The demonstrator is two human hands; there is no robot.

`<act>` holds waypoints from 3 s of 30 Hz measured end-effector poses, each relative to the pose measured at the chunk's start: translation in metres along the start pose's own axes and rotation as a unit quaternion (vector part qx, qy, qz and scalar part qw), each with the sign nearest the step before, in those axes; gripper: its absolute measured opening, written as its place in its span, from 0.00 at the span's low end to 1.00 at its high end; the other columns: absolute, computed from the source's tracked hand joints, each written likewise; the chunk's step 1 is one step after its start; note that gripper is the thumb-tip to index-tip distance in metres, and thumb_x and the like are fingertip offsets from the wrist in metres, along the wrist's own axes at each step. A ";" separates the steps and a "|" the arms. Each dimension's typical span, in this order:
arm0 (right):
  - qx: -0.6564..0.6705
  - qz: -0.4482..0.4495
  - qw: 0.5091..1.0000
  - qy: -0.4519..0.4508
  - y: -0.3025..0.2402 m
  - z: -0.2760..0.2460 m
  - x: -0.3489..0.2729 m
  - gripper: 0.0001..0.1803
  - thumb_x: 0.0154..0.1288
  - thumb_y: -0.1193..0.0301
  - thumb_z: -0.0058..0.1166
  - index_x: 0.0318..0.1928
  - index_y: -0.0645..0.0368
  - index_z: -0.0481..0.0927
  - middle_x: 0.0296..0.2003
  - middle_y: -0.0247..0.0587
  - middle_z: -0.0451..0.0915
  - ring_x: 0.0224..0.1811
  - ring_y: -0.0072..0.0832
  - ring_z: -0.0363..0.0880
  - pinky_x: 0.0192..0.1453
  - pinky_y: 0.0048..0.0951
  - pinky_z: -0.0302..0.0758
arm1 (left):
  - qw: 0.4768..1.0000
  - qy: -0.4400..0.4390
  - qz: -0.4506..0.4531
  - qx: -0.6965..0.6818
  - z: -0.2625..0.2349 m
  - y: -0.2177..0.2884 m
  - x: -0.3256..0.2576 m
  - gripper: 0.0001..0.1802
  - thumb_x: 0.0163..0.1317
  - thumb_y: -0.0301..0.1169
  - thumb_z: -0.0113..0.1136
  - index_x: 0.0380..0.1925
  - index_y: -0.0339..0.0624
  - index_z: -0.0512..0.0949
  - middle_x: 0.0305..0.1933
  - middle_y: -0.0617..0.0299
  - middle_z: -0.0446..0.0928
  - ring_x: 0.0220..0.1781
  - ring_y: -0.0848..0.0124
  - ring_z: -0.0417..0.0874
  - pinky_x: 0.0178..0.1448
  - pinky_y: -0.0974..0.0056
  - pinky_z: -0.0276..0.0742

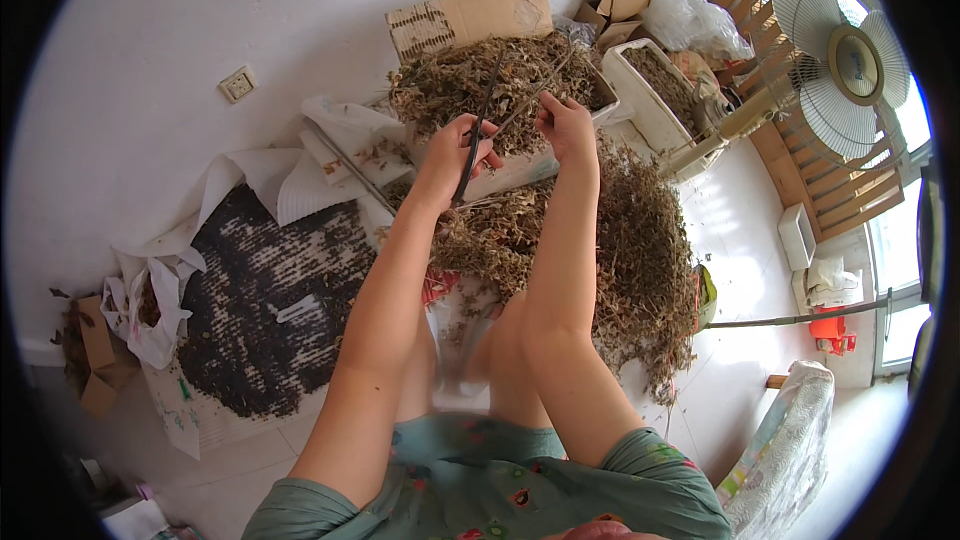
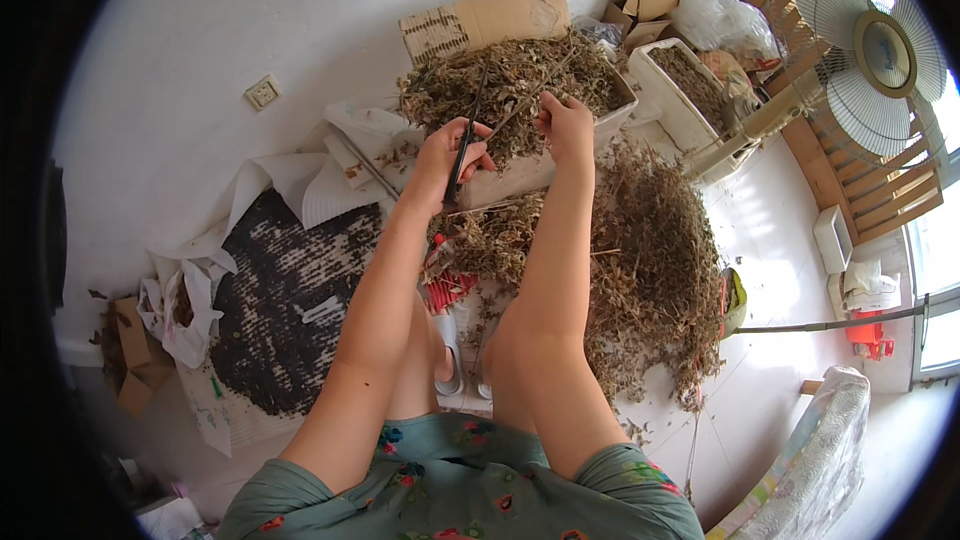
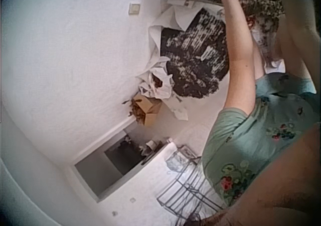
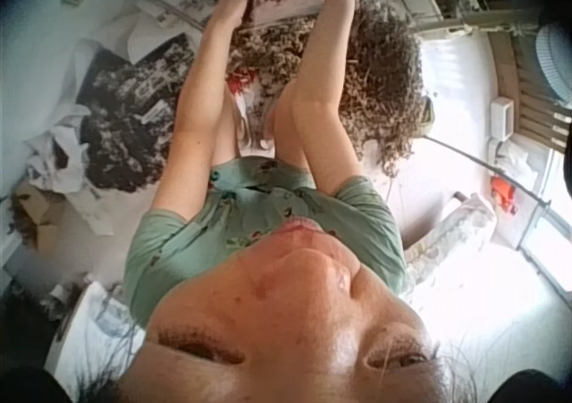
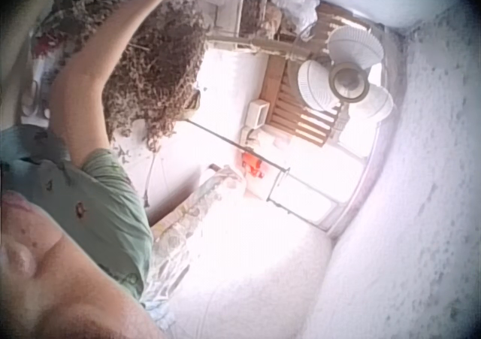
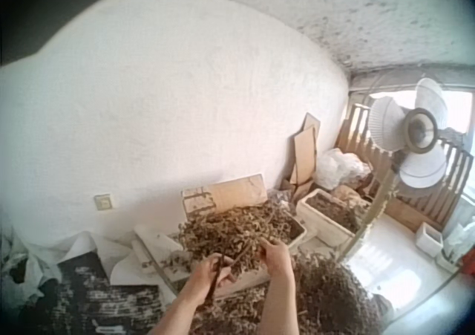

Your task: The person sits on the floor and uses scissors to trim dried plant stems. They repeatedly pick up stems, cut them into smaller pieces, and place the cut pieces into a nearby container.

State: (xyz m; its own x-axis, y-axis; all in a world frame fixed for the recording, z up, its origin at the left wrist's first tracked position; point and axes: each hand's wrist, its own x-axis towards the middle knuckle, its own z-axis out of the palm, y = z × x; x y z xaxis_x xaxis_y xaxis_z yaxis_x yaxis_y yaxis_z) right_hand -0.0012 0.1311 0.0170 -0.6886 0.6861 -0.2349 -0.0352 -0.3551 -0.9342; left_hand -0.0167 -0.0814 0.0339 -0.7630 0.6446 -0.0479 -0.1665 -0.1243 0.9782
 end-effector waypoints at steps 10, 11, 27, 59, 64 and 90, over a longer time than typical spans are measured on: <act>-0.119 -0.222 0.964 0.080 -0.008 -0.010 0.017 0.21 0.69 0.59 0.54 0.55 0.59 0.77 0.53 0.42 0.76 0.51 0.30 0.75 0.50 0.30 0.73 | 0.989 -0.029 -0.024 0.144 -0.016 0.001 -0.013 0.10 0.66 0.26 0.53 0.46 0.37 0.74 0.26 0.60 0.79 0.25 0.77 0.74 0.30 0.71 0.65; -0.230 -0.213 0.942 0.119 -0.013 -0.017 0.018 0.20 0.69 0.58 0.55 0.51 0.60 0.80 0.47 0.40 0.78 0.45 0.29 0.76 0.46 0.31 0.73 | 0.982 -0.030 -0.013 0.184 -0.015 0.003 -0.015 0.10 0.66 0.26 0.53 0.46 0.38 0.74 0.26 0.60 0.79 0.26 0.76 0.75 0.32 0.70 0.67; 0.593 0.089 0.789 -0.137 -0.014 -0.036 0.004 0.13 0.75 0.67 0.44 0.31 0.60 0.69 0.20 0.28 0.62 0.20 0.20 0.57 0.26 0.23 0.60 | 0.982 -0.090 0.077 0.147 -0.016 0.008 -0.015 0.09 0.64 0.24 0.53 0.44 0.36 0.76 0.22 0.63 0.77 0.24 0.79 0.73 0.32 0.72 0.64; -0.375 -0.359 0.843 0.143 -0.005 -0.022 0.006 0.13 0.66 0.78 0.50 0.47 0.54 0.84 0.49 0.36 0.79 0.54 0.35 0.75 0.62 0.36 0.69 | 0.930 0.112 0.053 -0.346 -0.019 -0.008 -0.007 0.14 0.65 0.25 0.57 0.50 0.36 0.74 0.26 0.62 0.73 0.20 0.80 0.65 0.23 0.73 0.59; -0.015 -0.309 0.950 0.048 -0.027 -0.033 0.003 0.12 0.68 0.77 0.53 0.50 0.63 0.81 0.44 0.37 0.83 0.49 0.22 0.78 0.53 0.22 0.74 | 0.936 0.091 0.040 -0.336 -0.010 -0.006 0.000 0.13 0.64 0.27 0.58 0.48 0.36 0.75 0.25 0.64 0.72 0.19 0.80 0.65 0.22 0.73 0.59; -0.335 -0.139 0.888 -0.283 -0.033 -0.007 -0.073 0.13 0.65 0.73 0.56 0.49 0.60 0.83 0.37 0.34 0.83 0.39 0.19 0.78 0.48 0.25 0.75 | 0.874 0.230 0.171 -0.391 0.003 -0.013 0.035 0.08 0.66 0.26 0.58 0.41 0.39 0.70 0.35 0.50 0.80 0.27 0.73 0.76 0.29 0.71 0.72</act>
State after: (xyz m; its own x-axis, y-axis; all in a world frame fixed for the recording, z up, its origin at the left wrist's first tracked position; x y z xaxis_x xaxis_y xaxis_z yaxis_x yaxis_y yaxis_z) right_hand 0.0548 0.0974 0.0629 -0.9811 0.1919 0.0258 0.0473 0.3666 -0.9292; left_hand -0.0397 -0.0554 0.0204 -0.9923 0.1195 -0.0325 -0.1189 -0.8447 0.5219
